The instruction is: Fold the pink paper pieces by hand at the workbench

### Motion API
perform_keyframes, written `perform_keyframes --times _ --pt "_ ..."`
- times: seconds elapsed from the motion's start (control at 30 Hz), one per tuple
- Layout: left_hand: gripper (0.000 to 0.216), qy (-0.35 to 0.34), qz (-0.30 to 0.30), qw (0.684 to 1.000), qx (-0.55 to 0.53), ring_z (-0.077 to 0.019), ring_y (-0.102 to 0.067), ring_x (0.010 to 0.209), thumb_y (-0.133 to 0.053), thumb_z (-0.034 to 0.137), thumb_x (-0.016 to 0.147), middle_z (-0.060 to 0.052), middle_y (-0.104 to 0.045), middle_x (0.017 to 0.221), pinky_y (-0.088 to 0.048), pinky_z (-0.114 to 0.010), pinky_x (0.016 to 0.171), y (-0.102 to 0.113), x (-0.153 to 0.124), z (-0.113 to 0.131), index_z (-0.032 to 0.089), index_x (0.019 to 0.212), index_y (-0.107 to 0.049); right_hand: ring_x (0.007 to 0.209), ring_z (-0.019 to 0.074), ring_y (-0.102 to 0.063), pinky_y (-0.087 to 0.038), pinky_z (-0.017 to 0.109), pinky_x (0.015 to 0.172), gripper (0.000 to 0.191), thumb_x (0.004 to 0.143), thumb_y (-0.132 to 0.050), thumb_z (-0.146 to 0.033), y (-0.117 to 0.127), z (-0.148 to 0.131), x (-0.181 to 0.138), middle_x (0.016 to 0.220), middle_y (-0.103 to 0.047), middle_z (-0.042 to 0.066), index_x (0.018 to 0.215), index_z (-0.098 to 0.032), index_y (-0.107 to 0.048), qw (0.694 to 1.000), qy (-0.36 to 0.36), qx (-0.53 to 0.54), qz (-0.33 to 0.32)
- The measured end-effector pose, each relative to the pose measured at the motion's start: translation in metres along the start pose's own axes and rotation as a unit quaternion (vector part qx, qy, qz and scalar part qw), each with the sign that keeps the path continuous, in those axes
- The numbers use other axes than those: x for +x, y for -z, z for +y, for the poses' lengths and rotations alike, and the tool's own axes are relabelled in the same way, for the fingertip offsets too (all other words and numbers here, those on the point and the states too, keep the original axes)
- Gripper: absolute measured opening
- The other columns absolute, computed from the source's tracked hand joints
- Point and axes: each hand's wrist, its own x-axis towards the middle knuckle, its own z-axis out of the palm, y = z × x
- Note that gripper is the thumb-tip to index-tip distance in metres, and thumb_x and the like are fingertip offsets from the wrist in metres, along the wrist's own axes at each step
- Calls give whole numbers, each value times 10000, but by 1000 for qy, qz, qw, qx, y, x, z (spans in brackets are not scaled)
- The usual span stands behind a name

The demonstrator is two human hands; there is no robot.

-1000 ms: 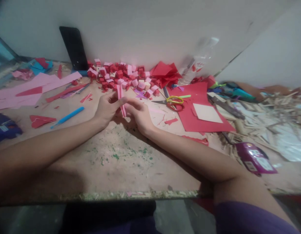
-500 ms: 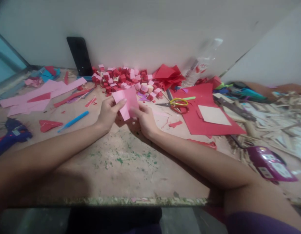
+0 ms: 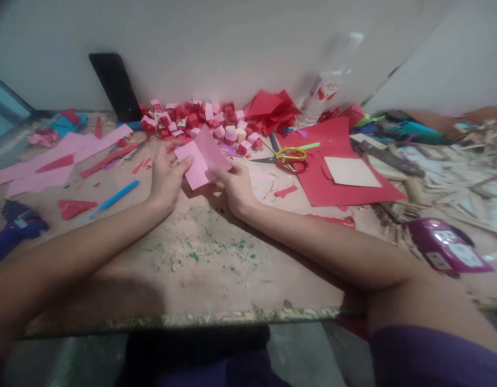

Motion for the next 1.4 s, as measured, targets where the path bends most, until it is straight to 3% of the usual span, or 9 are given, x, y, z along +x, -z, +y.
perform_keyframes --times 0.1,0.2,0.27,0.4,0.57,0.8,0.93,1.13,1.4 --pt "595 -120 25 987 104 -284 -599 1291 -827 189 822 -78 -571 1411 -536 -477 1083 3 -2 5 324 1314 -522 614 123 -552 -446 257 529 172 693 -833 -256 -1 3 2 735 -650 -9 778 -204 -692 1000 12 4 12" --pt "412 -226 -53 948 217 -343 -534 1327 -800 112 828 -85 -578 1350 -455 -577 1152 4 -7 14 295 1160 -638 561 108 -478 -398 253 507 152 740 -814 -247 0 7 5 667 -568 -33 762 -212 -667 1000 12 -5 1" --pt "331 -250 -111 928 251 -342 -580 1235 -761 90 850 -86 -623 1234 -469 -583 1109 2 -10 18 280 1103 -661 598 123 -507 -436 263 539 164 772 -823 -259 1 9 6 688 -573 -25 764 -217 -664 1000 24 -9 -1" --pt "333 -220 -147 935 238 -329 -629 1156 -801 177 860 -82 -651 1192 -522 -539 1026 -1 -12 19 276 1122 -622 626 141 -535 -465 268 532 301 825 -851 -445 0 8 5 708 -586 -10 765 -227 -651 1000 27 -7 -7" --pt "353 -182 -124 963 156 -286 -649 1137 -855 299 843 -54 -635 1106 -541 -478 1005 -2 -10 14 265 1061 -580 738 205 -665 -550 335 599 462 881 -739 -666 -6 3 0 887 -725 74 1025 -227 -747 999 3 -26 -37" --pt "177 -142 -111 981 70 -208 -673 1002 -699 267 950 -26 -638 1056 -542 -377 902 -3 -8 8 253 1057 -559 985 268 -743 -623 406 800 426 794 -858 -507 -1 1 -2 1011 -771 71 1114 -255 -736 997 -57 -14 -46" --pt "96 -143 -125 981 31 -206 -670 1003 -661 254 991 -20 -635 1010 -560 -377 889 -2 -8 6 249 1012 -568 1070 289 -730 -618 477 890 517 747 -898 -504 -2 1 -3 1062 -777 48 1182 -303 -706 997 -62 9 -39" --pt "99 -136 -158 978 -3 -190 -666 932 -669 235 990 -19 -628 967 -562 -344 812 -2 -10 10 249 987 -570 1101 297 -710 -618 479 893 601 734 -888 -618 -5 -6 -9 1147 -766 44 1221 -347 -667 995 -78 2 -60" --pt "266 -121 -164 979 3 -200 -672 966 -708 320 956 -31 -610 1016 -584 -363 843 -3 -12 8 280 1171 -556 973 271 -718 -621 490 854 475 771 -871 -547 -5 -5 -10 1072 -758 35 1136 -304 -688 998 -31 -24 -55"
